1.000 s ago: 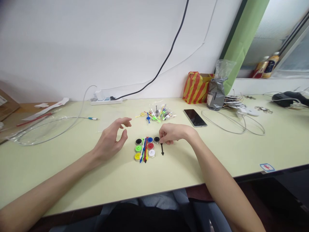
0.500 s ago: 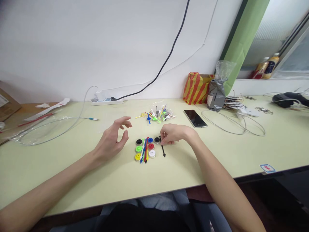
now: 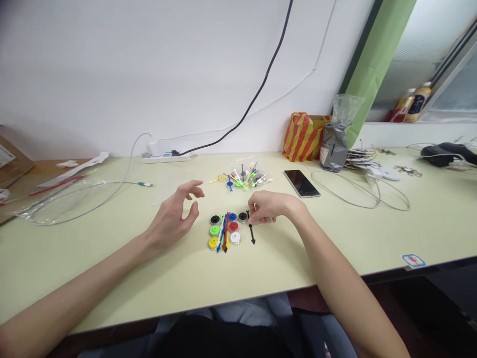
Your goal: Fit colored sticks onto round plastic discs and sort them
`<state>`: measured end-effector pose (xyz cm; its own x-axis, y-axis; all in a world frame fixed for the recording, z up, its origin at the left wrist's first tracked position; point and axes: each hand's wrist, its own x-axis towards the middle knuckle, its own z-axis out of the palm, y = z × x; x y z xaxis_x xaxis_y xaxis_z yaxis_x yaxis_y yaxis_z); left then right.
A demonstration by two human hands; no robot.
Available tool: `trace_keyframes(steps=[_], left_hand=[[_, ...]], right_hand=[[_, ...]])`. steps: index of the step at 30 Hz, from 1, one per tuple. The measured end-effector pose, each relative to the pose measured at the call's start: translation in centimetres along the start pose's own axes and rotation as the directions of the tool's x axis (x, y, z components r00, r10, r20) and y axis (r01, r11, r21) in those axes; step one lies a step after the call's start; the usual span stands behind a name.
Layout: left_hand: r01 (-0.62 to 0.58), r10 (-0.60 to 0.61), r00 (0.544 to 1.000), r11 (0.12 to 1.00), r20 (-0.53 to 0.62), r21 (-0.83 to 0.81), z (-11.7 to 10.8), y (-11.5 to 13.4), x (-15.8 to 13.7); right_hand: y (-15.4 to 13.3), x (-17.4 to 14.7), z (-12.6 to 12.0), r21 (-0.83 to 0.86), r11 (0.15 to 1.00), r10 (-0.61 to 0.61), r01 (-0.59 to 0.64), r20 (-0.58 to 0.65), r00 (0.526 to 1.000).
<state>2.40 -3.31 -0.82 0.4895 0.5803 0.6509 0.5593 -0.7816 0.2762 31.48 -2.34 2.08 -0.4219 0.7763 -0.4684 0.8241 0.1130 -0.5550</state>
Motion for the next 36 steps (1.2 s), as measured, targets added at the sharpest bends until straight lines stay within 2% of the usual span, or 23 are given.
trace_keyframes(steps=[3,5,6,8,9,10,17,24,27,30,32,36], left_hand=[[0.006,-0.006,1.0,1.0,0.029,0.009,0.0,-0.3,0.1],[0.018,-0.019,0.999,1.0,0.05,0.022,0.0,-0.7,0.2],[0.026,-0.028,0.998,0.999,0.06,0.031,0.0,-0.9,0.3],[0.045,-0.049,0.995,0.998,0.084,0.045,0.0,-1.4,0.4],[0.055,-0.06,0.994,0.997,0.097,0.046,0.0,-1.7,0.4],[0.066,-0.07,0.992,0.997,0.107,0.043,0.1,-1.9,0.4],[0.104,-0.106,0.984,0.994,0.143,0.021,0.6,-2.1,0.2],[0.077,-0.078,0.986,0.997,0.145,0.01,0.6,-2.2,0.2],[0.105,-0.107,0.986,0.994,0.126,0.019,0.5,-2.4,0.3],[0.171,-0.173,0.981,0.985,0.083,0.034,0.2,-2.2,0.5],[0.24,-0.239,0.97,0.971,0.048,-0.014,0.1,-1.9,0.7],[0.325,-0.322,0.945,0.918,0.053,-0.228,0.0,-1.3,0.9]], right_hand=[[0.0,0.3,-0.1,-0.031,0.999,-0.035,0.033,-0.097,0.995],[0.0,1.0,-0.1,-0.115,0.992,-0.086,0.056,-0.281,0.956],[0.0,1.5,0.0,-0.163,0.985,-0.121,0.06,-0.399,0.909],[0.0,2.6,0.5,-0.223,0.972,-0.194,0.07,-0.605,0.772],[0.0,3.2,0.7,-0.228,0.969,-0.224,0.093,-0.659,0.718],[-0.1,3.8,1.0,-0.23,0.965,-0.251,0.125,-0.674,0.694],[-0.8,6.4,1.8,-0.212,0.931,-0.364,0.297,-0.585,0.725],[-0.8,8.1,2.0,0.001,0.927,-0.297,0.376,-0.612,0.733],[-1.5,7.3,2.4,0.087,0.895,-0.281,0.437,-0.65,0.706],[-2.7,5.6,3.0,0.179,0.822,-0.288,0.541,-0.689,0.665],[-3.7,4.4,3.6,0.28,0.742,-0.292,0.609,-0.682,0.67],[-5.2,3.2,4.5,0.455,0.555,-0.339,0.696,-0.641,0.689]])
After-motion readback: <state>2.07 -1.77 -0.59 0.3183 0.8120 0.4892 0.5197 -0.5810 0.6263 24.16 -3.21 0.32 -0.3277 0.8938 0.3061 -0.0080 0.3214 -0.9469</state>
